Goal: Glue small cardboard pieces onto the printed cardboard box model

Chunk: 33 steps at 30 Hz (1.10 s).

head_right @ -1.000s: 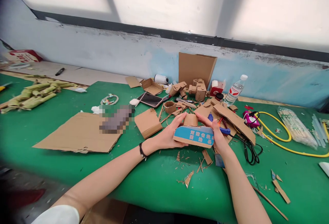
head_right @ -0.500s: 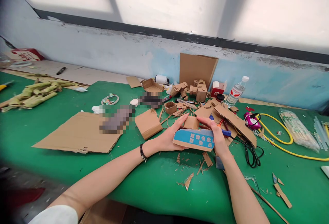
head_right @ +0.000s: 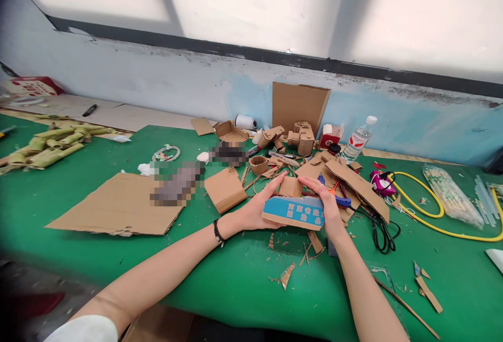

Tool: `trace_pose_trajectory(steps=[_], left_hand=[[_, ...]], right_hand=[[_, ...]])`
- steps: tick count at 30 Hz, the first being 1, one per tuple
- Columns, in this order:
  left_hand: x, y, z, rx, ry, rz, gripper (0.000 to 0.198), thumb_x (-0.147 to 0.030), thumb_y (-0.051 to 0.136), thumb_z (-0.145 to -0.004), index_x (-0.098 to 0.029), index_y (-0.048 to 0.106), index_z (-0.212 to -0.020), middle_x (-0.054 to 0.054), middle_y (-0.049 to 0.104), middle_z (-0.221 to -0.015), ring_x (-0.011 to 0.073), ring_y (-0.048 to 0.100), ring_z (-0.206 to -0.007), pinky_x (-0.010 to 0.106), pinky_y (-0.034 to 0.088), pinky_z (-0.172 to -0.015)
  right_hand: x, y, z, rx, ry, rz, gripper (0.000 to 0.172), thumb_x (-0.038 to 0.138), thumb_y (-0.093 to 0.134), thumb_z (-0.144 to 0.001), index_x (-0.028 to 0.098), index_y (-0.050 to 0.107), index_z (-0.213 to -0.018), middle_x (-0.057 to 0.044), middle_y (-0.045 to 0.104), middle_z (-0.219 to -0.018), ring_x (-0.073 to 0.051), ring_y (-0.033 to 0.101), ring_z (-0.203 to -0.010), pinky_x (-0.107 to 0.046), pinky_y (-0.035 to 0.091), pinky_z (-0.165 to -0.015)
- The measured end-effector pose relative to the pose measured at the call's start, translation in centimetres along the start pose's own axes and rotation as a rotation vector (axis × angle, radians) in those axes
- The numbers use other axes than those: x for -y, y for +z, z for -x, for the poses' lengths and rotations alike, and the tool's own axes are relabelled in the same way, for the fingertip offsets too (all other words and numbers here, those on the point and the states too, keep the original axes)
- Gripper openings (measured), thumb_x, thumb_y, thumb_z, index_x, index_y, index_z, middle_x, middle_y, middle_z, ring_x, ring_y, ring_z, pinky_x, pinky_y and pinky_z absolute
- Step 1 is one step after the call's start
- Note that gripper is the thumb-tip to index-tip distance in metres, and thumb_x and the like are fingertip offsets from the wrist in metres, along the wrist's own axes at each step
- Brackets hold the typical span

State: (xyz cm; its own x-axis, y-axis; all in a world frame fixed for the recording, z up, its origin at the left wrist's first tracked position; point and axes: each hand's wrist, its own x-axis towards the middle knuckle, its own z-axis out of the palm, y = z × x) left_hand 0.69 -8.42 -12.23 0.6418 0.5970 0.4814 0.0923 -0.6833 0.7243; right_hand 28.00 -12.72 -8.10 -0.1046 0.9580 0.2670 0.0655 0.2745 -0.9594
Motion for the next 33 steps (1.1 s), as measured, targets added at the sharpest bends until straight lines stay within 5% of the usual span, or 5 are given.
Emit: trace_pose_trajectory(steps=[4, 12, 18, 26, 33], left_hand=[[0.2, 0.0, 0.1, 0.018, -0.040, 0.012, 0.149, -0.049, 0.100, -0.088, -0.038, -0.009, -0.189, 0.020, 0.014, -0.198, 0.0401, 0.070, -0.152, 0.056, 0.058, -0.130], [0.7, 0.1, 0.1, 0.015, 0.021, -0.023, 0.146, -0.052, 0.099, -0.089, -0.038, -0.006, -0.189, 0.016, -0.001, -0.200, 0.0461, 0.021, -0.183, 0.066, 0.033, -0.146], [0.6, -0.2, -0.1, 0.028, 0.031, -0.030, 0.144, -0.054, 0.098, -0.090, -0.037, -0.003, -0.190, 0.017, 0.003, -0.199, 0.0453, 0.014, -0.184, 0.067, 0.027, -0.148], [0.9, 0.1, 0.0, -0.039, 0.012, 0.078, 0.140, -0.055, 0.104, -0.082, -0.035, 0.015, -0.189, 0.019, 0.027, -0.194, 0.0467, 0.036, -0.178, 0.067, 0.035, -0.145], [0.4, 0.3, 0.1, 0.014, -0.049, 0.137, 0.143, -0.044, 0.101, -0.086, -0.037, 0.002, -0.189, 0.022, 0.025, -0.194, 0.0397, 0.075, -0.144, 0.057, 0.062, -0.125]], right_hand=[[-0.3, -0.3, -0.1, 0.014, -0.009, 0.059, 0.069, 0.077, 0.033, -0.118, 0.040, 0.083, -0.148, 0.002, 0.068, -0.170, -0.036, 0.053, -0.167, -0.058, 0.047, -0.138], [-0.6, -0.3, -0.3, 0.004, 0.047, 0.002, 0.071, 0.081, 0.037, -0.116, 0.039, 0.082, -0.150, -0.001, 0.076, -0.162, -0.038, 0.057, -0.165, -0.062, 0.045, -0.139], [-0.2, -0.2, -0.4, -0.009, 0.068, -0.020, 0.066, 0.077, 0.040, -0.116, 0.038, 0.085, -0.145, -0.001, 0.075, -0.163, -0.037, 0.060, -0.162, -0.060, 0.044, -0.139], [0.3, 0.1, -0.4, -0.021, 0.099, -0.116, 0.058, 0.074, 0.051, -0.113, 0.036, 0.089, -0.136, -0.001, 0.076, -0.160, -0.038, 0.063, -0.157, -0.056, 0.053, -0.131], [-0.4, 0.1, 0.0, -0.036, 0.042, -0.130, 0.053, 0.067, 0.049, -0.117, 0.037, 0.088, -0.138, -0.002, 0.077, -0.156, -0.037, 0.066, -0.151, -0.052, 0.059, -0.123]])
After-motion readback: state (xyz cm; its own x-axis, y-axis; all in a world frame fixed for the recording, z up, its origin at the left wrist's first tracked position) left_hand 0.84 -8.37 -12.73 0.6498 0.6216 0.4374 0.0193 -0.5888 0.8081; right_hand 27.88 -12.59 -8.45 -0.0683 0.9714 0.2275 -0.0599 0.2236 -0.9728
